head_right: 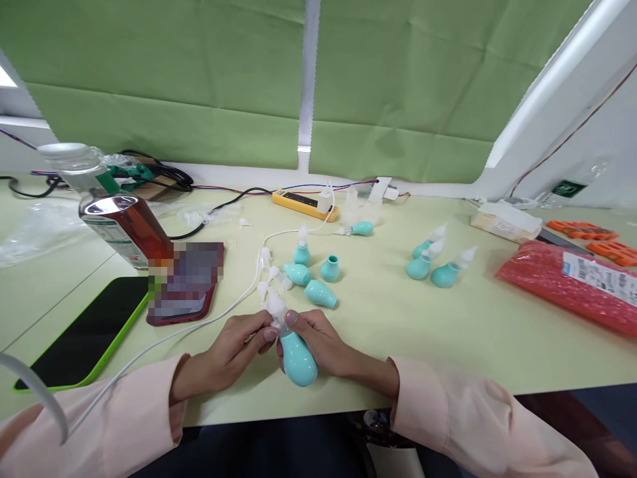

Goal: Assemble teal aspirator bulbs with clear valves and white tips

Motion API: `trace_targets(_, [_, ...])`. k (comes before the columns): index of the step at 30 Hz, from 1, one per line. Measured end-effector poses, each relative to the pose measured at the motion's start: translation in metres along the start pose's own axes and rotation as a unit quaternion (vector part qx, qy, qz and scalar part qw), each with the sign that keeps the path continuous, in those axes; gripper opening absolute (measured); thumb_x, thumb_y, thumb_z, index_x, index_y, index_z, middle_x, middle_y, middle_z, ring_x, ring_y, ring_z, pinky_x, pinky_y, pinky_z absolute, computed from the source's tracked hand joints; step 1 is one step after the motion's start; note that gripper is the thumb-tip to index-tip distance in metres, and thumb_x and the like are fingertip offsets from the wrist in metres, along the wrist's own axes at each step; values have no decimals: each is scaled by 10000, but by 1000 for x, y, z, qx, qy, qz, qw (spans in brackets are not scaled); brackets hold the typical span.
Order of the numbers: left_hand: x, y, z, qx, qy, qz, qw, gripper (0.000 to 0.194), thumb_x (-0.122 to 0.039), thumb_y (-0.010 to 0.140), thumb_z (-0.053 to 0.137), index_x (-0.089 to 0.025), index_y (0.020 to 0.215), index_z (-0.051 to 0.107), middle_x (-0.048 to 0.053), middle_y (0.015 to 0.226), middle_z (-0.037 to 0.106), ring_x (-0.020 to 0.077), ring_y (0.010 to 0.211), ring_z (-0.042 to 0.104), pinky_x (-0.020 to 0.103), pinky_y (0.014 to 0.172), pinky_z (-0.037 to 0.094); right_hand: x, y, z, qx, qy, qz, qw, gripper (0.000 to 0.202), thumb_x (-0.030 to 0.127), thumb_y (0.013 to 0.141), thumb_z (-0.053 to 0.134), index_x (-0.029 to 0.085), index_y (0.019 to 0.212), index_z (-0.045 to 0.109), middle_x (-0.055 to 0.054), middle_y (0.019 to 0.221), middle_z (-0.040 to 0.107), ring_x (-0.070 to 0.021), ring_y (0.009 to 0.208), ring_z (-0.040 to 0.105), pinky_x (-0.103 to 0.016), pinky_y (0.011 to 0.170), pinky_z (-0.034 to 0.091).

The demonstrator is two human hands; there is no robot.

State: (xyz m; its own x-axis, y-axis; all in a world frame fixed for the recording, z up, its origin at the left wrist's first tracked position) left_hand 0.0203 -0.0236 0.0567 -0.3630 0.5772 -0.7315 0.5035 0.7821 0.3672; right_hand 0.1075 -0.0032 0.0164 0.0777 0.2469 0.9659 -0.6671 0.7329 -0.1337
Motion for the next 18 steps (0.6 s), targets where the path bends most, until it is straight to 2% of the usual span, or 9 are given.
trace_targets(3, [0, 0, 0, -8, 52, 31, 998, 221, -192, 857, 283, -191, 645, 345, -38, 543, 416, 90, 481, 357, 192, 470, 310, 1, -1, 0, -10, -5, 2, 1000, 492, 574, 740, 378, 145, 546, 523, -9, 463, 515, -105, 405, 494, -220, 395, 387])
trace_targets(7, [0, 0, 0, -39, 141, 69, 987, 203, -169, 857, 269, -195, 667, 337, -30, 567, 388, 103, 487, 342, 210, 469, 306, 4, -2, -4, -42, -73, -22, 996, 507, 558, 781, 308, 158, 552, 519, -11, 470, 505, -114, 442, 487, -231, 437, 392])
trace_targets(13, [3, 0, -3, -70, 184, 45, 979, 189, -153, 848, 320, -172, 695, 429, -18, 577, 438, 102, 526, 405, 213, 500, 350, 16, -4, -11, -110, -227, -119, 960, 445, 483, 820, 314, 150, 578, 485, -1, 546, 479, -102, 522, 437, -231, 526, 371])
trace_targets(17, [1, -3, -13, -164, 134, 47, 976, 60, -152, 792, 458, -145, 823, 509, -9, 613, 518, 87, 542, 467, 204, 529, 404, 15, -3, -14, -125, -219, -105, 962, 462, 489, 825, 294, 146, 574, 477, 3, 534, 459, -102, 517, 437, -232, 523, 368])
trace_targets(18, [1, -4, -15, -187, 122, 53, 973, 99, -153, 766, 501, -135, 861, 521, -4, 617, 532, 88, 544, 480, 206, 531, 418, 14, -3, -15, -130, -215, -100, 963, 464, 495, 820, 299, 145, 574, 480, 2, 534, 462, -102, 518, 437, -232, 524, 368])
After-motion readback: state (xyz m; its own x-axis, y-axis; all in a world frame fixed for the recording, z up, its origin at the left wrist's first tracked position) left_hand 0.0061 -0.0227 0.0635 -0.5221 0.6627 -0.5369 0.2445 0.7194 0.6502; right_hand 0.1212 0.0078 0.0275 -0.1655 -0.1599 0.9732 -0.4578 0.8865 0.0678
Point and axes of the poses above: each hand's wrist, its own y-axis towards the middle knuckle, its own z-axis out of the palm, x = y × z, the point moved 6 cm from there along y, towards the middle knuckle
